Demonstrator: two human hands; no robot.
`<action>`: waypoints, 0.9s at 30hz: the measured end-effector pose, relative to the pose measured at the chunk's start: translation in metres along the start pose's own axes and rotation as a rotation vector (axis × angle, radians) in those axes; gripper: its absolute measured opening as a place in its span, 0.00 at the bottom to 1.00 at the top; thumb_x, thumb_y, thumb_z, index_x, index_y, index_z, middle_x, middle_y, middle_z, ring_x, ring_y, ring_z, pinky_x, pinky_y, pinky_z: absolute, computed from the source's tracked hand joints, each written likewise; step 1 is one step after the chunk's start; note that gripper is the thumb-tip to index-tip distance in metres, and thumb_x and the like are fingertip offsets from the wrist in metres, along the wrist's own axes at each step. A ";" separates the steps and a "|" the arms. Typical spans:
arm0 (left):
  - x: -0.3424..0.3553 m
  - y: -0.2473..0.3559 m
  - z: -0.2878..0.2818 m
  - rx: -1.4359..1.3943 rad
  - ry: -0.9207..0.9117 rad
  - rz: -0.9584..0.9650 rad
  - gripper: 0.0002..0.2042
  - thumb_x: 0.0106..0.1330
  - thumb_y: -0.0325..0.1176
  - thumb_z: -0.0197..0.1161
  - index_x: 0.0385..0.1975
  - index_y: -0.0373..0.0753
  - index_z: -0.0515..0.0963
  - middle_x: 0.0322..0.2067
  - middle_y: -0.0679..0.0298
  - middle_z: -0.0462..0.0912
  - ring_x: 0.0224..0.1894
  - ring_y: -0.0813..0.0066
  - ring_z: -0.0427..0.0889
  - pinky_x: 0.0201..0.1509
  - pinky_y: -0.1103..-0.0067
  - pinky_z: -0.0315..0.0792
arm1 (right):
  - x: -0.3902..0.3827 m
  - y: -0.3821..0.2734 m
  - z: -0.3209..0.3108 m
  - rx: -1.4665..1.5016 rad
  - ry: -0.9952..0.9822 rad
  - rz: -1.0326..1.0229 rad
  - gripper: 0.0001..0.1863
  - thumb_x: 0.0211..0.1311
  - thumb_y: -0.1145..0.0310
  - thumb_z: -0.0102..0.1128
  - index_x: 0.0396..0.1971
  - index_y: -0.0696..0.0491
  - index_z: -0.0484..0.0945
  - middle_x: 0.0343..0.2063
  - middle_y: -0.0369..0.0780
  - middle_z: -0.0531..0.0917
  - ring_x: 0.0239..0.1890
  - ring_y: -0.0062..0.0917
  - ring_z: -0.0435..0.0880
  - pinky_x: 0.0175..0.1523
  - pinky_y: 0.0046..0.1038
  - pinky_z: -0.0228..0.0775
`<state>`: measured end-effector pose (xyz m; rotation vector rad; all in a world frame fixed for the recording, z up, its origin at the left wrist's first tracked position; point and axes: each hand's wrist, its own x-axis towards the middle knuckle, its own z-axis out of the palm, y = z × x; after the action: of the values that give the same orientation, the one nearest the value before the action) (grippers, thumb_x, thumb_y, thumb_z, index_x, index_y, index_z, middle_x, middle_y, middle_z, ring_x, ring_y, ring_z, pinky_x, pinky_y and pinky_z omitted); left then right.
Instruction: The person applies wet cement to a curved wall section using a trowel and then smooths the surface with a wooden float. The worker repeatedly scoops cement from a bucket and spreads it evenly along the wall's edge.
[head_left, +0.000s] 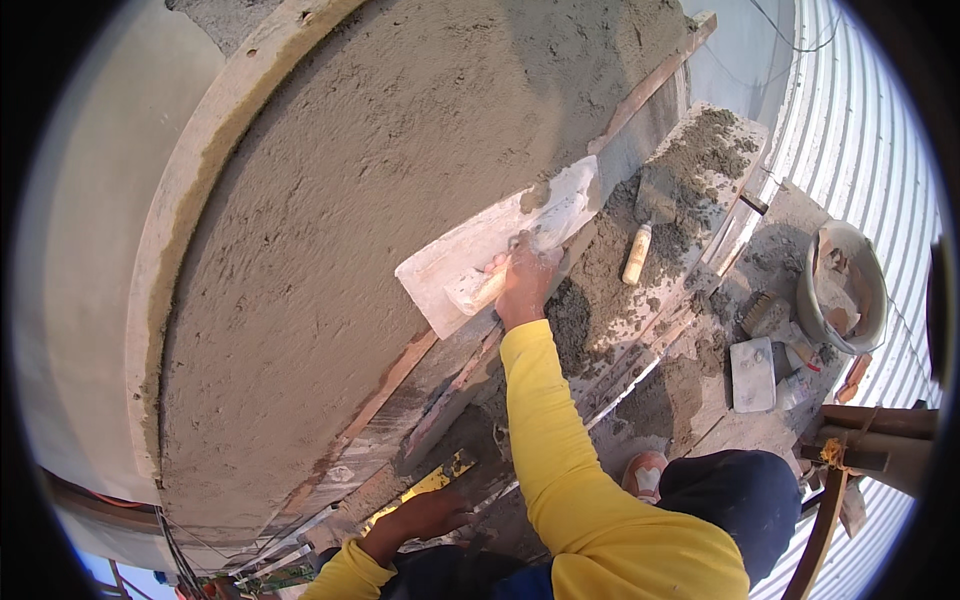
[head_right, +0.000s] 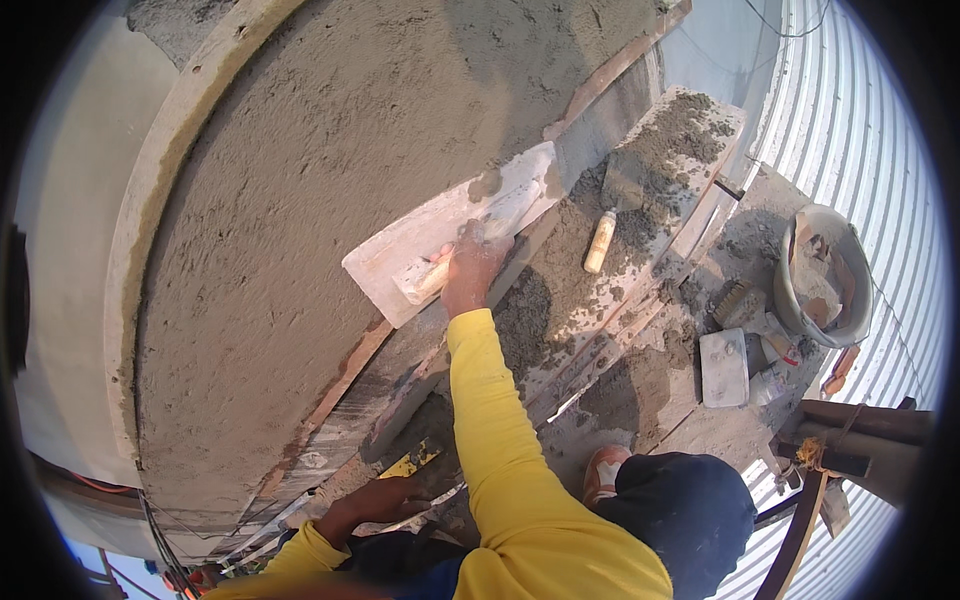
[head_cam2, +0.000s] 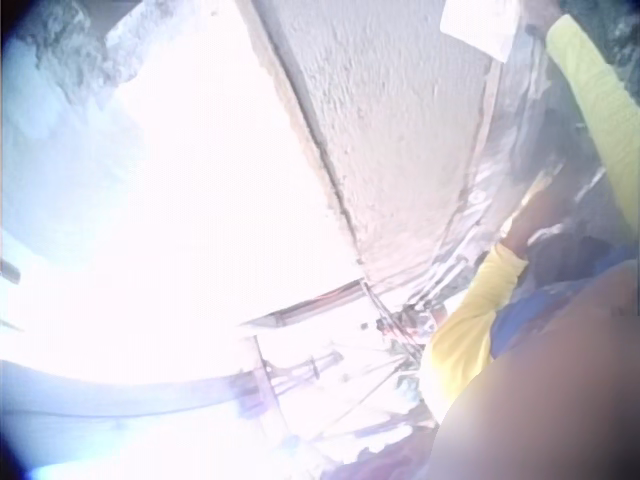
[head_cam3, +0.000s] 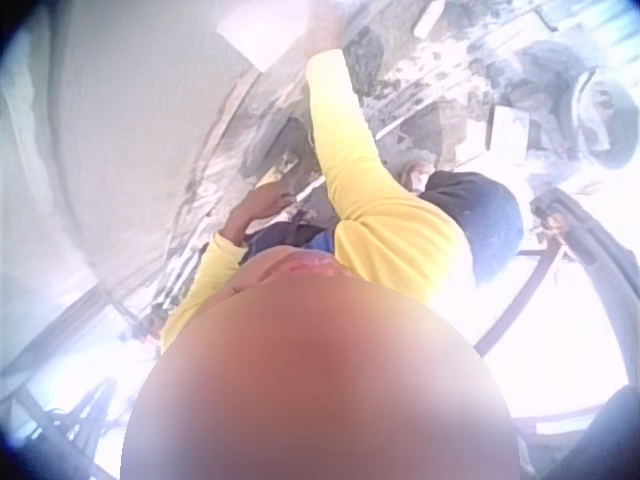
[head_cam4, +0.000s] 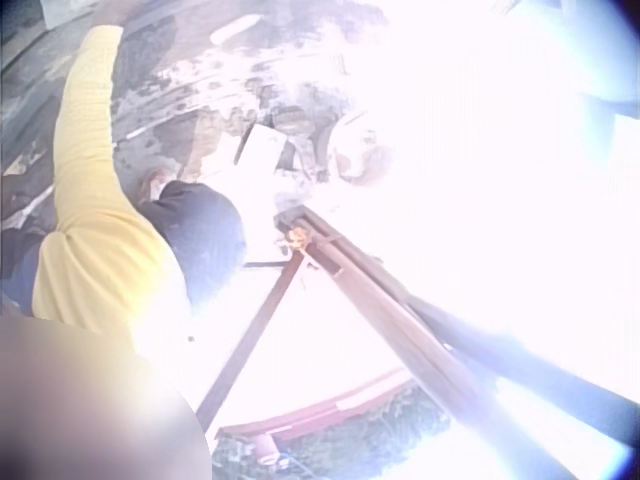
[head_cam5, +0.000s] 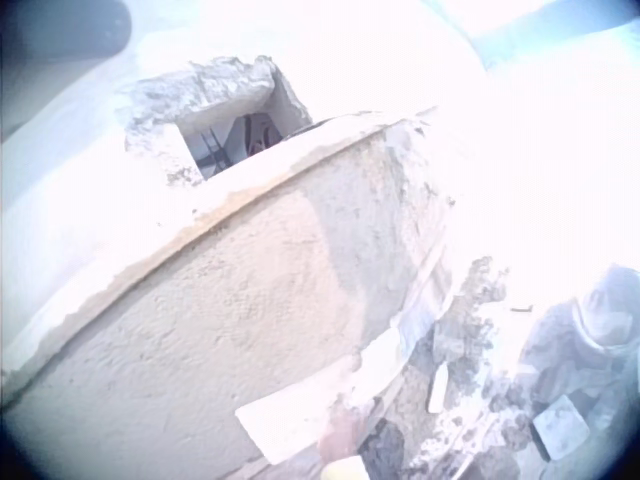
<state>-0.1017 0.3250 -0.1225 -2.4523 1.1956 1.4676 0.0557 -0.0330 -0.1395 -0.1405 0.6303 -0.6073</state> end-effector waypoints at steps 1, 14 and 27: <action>-0.003 -0.003 0.005 -0.017 -0.001 -0.001 0.21 0.80 0.50 0.58 0.55 0.38 0.83 0.48 0.51 0.86 0.53 0.49 0.85 0.58 0.62 0.77 | 0.017 -0.012 -0.002 0.045 -0.046 -0.008 0.21 0.79 0.71 0.53 0.63 0.51 0.56 0.40 0.44 0.75 0.23 0.27 0.74 0.26 0.34 0.76; -0.003 -0.010 0.016 -0.091 -0.015 0.026 0.20 0.81 0.50 0.58 0.53 0.37 0.82 0.46 0.51 0.85 0.51 0.51 0.85 0.56 0.63 0.77 | 0.107 -0.087 0.018 0.157 -0.143 -0.147 0.20 0.77 0.74 0.53 0.61 0.51 0.56 0.33 0.42 0.73 0.22 0.29 0.75 0.23 0.37 0.74; 0.005 -0.017 0.018 -0.087 -0.094 0.037 0.19 0.81 0.49 0.58 0.55 0.40 0.83 0.49 0.53 0.86 0.52 0.54 0.85 0.56 0.64 0.77 | 0.142 -0.124 0.022 0.079 -0.211 -0.157 0.18 0.77 0.73 0.55 0.58 0.54 0.59 0.36 0.43 0.73 0.23 0.28 0.75 0.26 0.38 0.78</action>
<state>-0.1031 0.3411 -0.1425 -2.3964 1.1904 1.6588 0.0989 -0.2169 -0.1567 -0.1785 0.3921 -0.7568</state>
